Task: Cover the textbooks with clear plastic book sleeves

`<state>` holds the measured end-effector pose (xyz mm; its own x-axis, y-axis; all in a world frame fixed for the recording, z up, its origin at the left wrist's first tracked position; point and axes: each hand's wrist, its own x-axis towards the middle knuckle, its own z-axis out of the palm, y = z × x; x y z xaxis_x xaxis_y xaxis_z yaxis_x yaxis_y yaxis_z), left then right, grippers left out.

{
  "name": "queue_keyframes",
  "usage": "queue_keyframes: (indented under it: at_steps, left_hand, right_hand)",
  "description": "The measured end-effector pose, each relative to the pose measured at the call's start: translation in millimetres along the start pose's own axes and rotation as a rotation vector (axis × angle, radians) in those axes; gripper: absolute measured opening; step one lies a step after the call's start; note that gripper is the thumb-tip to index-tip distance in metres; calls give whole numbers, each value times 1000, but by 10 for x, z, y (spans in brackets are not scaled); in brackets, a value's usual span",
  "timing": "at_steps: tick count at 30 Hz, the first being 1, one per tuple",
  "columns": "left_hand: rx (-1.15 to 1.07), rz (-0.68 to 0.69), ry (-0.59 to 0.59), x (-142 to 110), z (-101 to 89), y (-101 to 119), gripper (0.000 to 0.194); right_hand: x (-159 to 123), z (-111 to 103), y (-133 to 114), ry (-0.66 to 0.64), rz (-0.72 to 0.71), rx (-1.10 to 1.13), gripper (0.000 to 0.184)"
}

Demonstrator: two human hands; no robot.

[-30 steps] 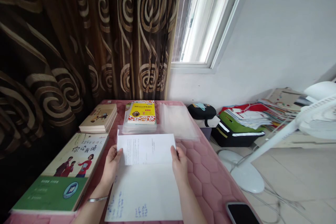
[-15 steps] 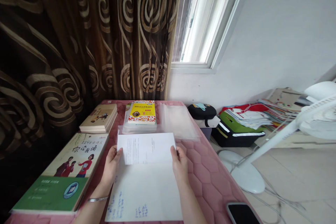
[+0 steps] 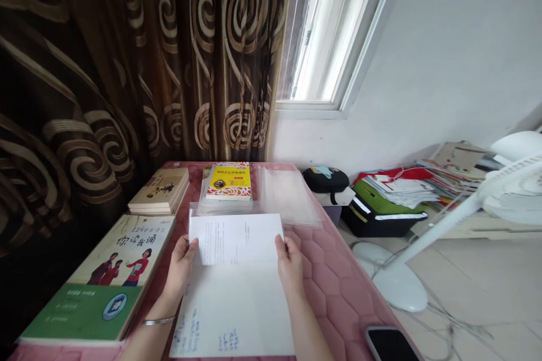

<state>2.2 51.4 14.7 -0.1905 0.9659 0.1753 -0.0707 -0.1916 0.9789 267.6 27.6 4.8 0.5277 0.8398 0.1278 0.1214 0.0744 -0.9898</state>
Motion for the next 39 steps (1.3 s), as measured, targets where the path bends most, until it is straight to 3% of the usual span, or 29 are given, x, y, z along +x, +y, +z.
queue_keyframes:
  at_steps: [9,17,28,39]
  left_hand:
    - [24,-39,11,-43,-20,45,38]
    - [38,-10,13,-35,12,95,38]
    - [-8,-34,11,-40,-22,17,34]
    - [-35,-35,2,-31,20,86,39]
  right_hand:
    - [11,-1,-3,64,-76,-166,56]
    - [-9,-4,-31,14,-25,28,48]
    - [25,-2,27,56,-62,-150,54]
    - [0,-2,8,34,-39,27,49]
